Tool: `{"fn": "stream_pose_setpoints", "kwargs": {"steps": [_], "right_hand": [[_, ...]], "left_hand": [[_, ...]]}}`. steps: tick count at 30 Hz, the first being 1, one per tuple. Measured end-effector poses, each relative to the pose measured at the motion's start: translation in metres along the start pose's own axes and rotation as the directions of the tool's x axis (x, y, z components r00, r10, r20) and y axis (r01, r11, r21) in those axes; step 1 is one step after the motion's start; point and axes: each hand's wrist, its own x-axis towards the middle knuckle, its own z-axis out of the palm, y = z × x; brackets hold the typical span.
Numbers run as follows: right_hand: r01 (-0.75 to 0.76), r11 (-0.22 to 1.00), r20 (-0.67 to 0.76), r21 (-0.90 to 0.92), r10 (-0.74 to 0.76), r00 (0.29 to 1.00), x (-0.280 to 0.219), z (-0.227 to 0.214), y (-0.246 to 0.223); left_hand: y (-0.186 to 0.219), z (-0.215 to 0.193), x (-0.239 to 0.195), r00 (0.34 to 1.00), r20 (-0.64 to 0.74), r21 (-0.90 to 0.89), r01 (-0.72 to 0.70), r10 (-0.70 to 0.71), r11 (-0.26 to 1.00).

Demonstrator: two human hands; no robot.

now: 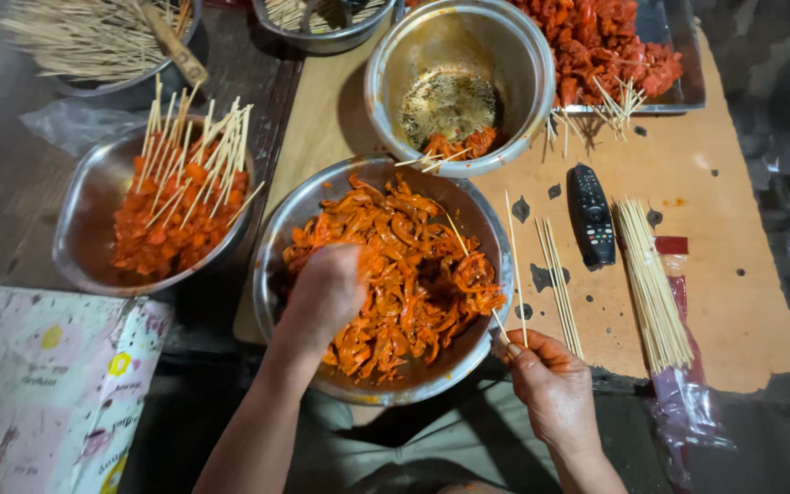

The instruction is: The person threads marinated pieces of orange-colored meat or chicken skins onto wooden skewers by hand, picking them from a large metal bowl and placing the completed skewers into a separate metal bowl.

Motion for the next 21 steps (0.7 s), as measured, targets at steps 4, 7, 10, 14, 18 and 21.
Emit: {"fn": "stream_pose_setpoints", "kwargs": {"steps": [4,7,10,14,18,21], "right_hand": [[-0.016,1.000,-0.036,-0.024,0.016,0.999,0.003,0.004,-0.016],[-0.030,0.998,-0.051,-0.047,0.028,0.998,0.002,0.006,-0.019],[-0.035,0.998,-0.055,-0.051,0.032,0.998,0.002,0.007,-0.022],[-0.099,0.993,-0.070,-0.060,0.095,0.993,-0.002,0.008,-0.020],[-0.124,0.989,-0.029,-0.079,0.122,0.992,-0.004,0.010,-0.012],[-0.140,0.987,-0.018,-0.080,0.139,0.990,-0.006,0.011,-0.006]], "left_hand": [[-0.045,0.062,0.017,0.996,-0.042,0.198,-0.073,0.083,0.977],[-0.065,0.087,0.030,0.998,0.063,0.261,-0.039,0.023,0.965],[-0.066,0.085,0.052,0.944,0.263,0.278,0.126,-0.202,0.952],[-0.044,0.020,0.054,0.976,0.191,-0.054,0.113,-0.101,0.992],[-0.003,-0.012,0.034,0.841,0.368,0.009,0.422,-0.396,0.906],[0.009,0.004,0.022,0.976,0.199,0.035,0.077,-0.082,0.996]]}}
